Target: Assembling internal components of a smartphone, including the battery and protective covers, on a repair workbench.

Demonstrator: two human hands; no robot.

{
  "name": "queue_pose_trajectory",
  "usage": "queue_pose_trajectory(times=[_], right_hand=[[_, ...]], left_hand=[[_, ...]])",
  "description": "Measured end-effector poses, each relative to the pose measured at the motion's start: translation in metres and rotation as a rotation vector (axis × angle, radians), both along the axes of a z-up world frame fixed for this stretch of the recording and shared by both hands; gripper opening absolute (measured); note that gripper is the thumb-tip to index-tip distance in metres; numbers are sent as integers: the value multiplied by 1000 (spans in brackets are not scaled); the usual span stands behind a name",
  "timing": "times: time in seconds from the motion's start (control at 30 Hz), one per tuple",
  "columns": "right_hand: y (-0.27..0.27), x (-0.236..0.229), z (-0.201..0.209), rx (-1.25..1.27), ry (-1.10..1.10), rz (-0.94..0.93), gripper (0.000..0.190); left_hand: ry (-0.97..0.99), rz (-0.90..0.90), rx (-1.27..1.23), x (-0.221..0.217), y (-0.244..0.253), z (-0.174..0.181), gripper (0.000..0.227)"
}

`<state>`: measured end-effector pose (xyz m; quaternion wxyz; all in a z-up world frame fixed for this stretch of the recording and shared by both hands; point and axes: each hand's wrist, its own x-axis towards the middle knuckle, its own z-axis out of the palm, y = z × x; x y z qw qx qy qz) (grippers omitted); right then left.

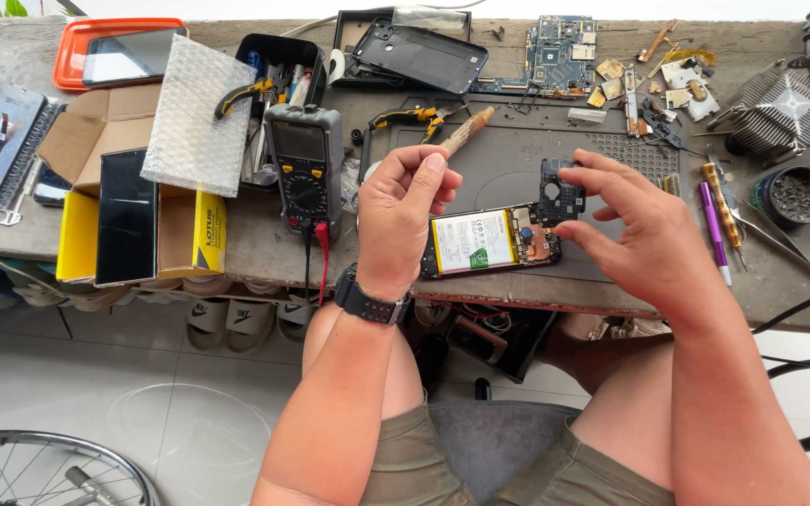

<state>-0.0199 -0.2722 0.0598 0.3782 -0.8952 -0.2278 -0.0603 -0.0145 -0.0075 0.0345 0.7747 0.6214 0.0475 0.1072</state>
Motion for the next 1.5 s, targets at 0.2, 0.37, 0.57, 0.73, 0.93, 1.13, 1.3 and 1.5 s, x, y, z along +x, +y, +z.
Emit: queue_pose_trajectory(times=[0.2,0.37,0.57,0.73,0.93,1.13,1.3,1.5], right_hand=[[-6,3,-2,-34,9,-45,53],[-2,2,-2,-24,24,-29,53],[-4,5,-7,-113,65,-77,52],[-19,24,-40,-228,-116,-118,51],[-18,30,-48,-327,-377,-134,43],[-14,30,-60,-190,-372,-161,33],[-14,-5,-23,286,-160,-145,22],[-95,-85,26,646,129,-251,14]], left_hand=[[2,0,0,0,0,0,15],[2,-1,11,1,-1,-1,14],[5,0,17,0,0,0,14],[8,-18,4,1,-2,-5,14],[-76,-64,-1,1,-17,-23,14],[-65,-130,147,-7,-33,-22,13],[-160,-143,277,-13,-39,-22,13],[-262,-156,273,-23,-44,-21,13]])
